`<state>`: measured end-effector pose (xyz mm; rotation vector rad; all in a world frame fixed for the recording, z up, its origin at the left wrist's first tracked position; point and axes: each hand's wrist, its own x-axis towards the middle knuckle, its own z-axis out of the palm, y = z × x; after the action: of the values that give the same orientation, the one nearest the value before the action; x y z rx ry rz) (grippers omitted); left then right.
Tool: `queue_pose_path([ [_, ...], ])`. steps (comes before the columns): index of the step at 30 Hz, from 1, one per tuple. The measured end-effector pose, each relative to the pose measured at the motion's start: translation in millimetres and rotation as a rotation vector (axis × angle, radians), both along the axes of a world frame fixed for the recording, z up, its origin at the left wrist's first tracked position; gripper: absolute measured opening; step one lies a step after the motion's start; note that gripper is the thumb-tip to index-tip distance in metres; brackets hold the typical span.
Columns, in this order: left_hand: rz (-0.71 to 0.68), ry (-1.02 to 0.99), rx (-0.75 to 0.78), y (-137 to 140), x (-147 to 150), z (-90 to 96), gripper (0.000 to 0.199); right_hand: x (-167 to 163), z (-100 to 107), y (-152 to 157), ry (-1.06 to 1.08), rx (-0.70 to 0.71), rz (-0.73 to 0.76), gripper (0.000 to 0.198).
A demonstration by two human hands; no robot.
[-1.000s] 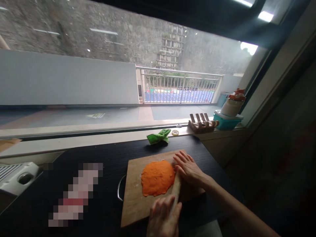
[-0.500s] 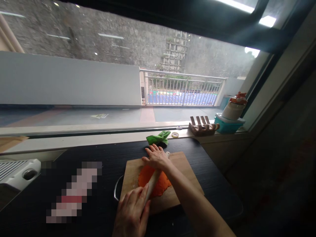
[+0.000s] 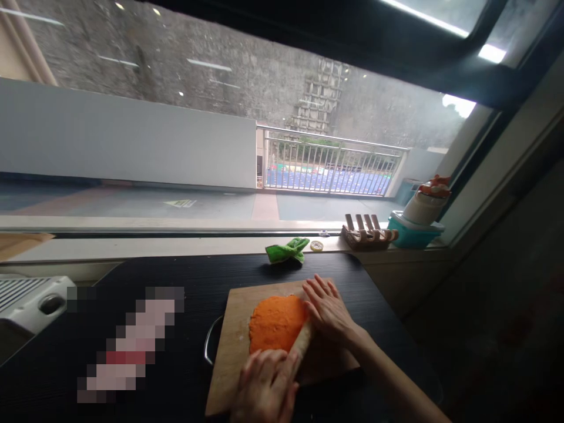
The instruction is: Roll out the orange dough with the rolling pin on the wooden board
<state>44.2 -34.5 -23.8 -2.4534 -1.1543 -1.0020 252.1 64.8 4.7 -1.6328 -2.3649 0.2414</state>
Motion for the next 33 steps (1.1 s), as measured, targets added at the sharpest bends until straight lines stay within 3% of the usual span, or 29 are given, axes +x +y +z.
queue_pose_path([
  [5, 0.169, -0.013, -0.028, 10.8, -23.4, 23.2, 0.031, -62.2, 19.1, 53.9, 0.188, -0.045, 0.027, 0.046],
  [8, 0.19, -0.025, -0.058, 12.7, -27.3, 27.0, 0.03, -59.8, 20.1, 65.8, 0.274, -0.024, 0.023, 0.042],
  [12, 0.197, -0.067, -0.116, 12.2, -37.0, 21.7, 0.032, -13.6, 11.8, 46.0, 0.363, 0.016, -0.043, 0.032],
  [16, 0.207, -0.123, -0.179, 12.1, -44.5, 14.3, 0.032, 19.3, 7.4, 11.7, 0.342, -0.038, -0.037, 0.016],
  [23, 0.207, -0.16, -0.218, 9.7, -42.3, 13.7, 0.033, 12.6, 20.9, 1.7, 0.22, -0.122, 0.076, 0.009],
  [33, 0.217, -0.131, -0.222, 8.7, -42.6, 7.5, 0.031, 18.2, 23.7, 3.9, 0.084, -0.122, 0.055, 0.009],
])
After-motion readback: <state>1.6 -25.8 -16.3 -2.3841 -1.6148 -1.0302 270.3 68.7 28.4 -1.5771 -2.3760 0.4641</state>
